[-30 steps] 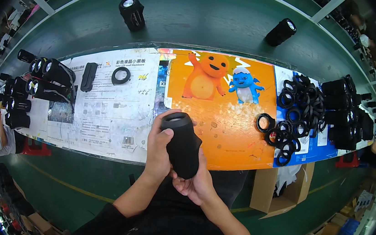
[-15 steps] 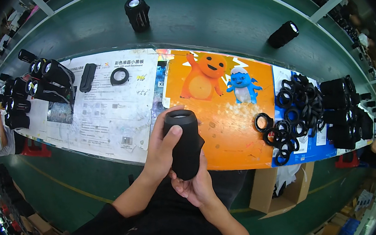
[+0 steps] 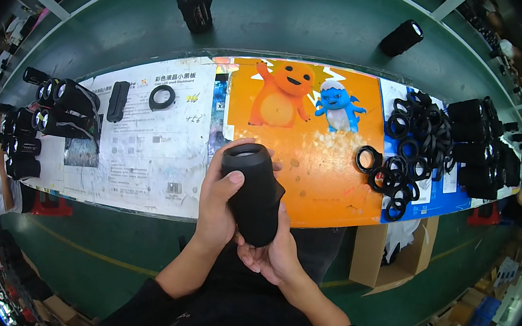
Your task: Assembling cylindrical electronic devices by attaching rubber rings to the top of the units.
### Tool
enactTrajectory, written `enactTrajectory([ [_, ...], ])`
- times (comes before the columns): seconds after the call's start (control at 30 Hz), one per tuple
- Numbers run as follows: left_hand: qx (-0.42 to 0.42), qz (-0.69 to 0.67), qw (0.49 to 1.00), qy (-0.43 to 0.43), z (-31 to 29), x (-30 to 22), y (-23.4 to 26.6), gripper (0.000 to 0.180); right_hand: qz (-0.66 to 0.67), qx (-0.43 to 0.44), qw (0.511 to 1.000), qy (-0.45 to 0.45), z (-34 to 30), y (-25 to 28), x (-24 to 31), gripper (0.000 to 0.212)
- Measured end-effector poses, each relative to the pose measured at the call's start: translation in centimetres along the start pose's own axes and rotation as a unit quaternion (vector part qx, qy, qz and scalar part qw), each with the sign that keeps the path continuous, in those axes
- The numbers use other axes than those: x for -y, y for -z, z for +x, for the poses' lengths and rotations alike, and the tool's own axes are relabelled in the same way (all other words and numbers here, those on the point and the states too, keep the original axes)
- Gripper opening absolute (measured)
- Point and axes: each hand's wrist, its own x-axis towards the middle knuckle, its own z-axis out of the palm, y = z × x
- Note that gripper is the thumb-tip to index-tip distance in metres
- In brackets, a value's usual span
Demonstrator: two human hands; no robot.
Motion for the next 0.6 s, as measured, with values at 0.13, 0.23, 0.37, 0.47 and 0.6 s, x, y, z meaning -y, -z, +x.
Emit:
enactTrajectory([
  [0.13,0.028,0.029,0.999,-0.011,0.3,-0.3,0.3,0.061,0.003,0.014,1.0,0.002,-0.2,0.1,0.5,0.085],
  [0.23,0.068,-0.017,0.997,0.022,0.4,-0.5,0.9,0.064,0.049,0.078,0.996,-0.02,-0.1,0.8,0.7,0.089],
  [0.37,0.089,-0.011,0.996,0.017,0.2,-0.6,1.3,0.068,-0.006,0.091,0.995,0.027,-0.2,1.5,0.8,0.095],
  [0.47,0.093,-0.031,0.995,0.017,0.0,-0.7,1.2,0.07,-0.134,0.049,0.987,0.074,-0.5,0.6,0.7,0.098],
  [0.6,0.072,0.007,0.997,0.016,-0.7,-0.9,0.9,0.072,-0.235,-0.01,0.926,0.295,-1.0,-1.2,2.3,0.092],
])
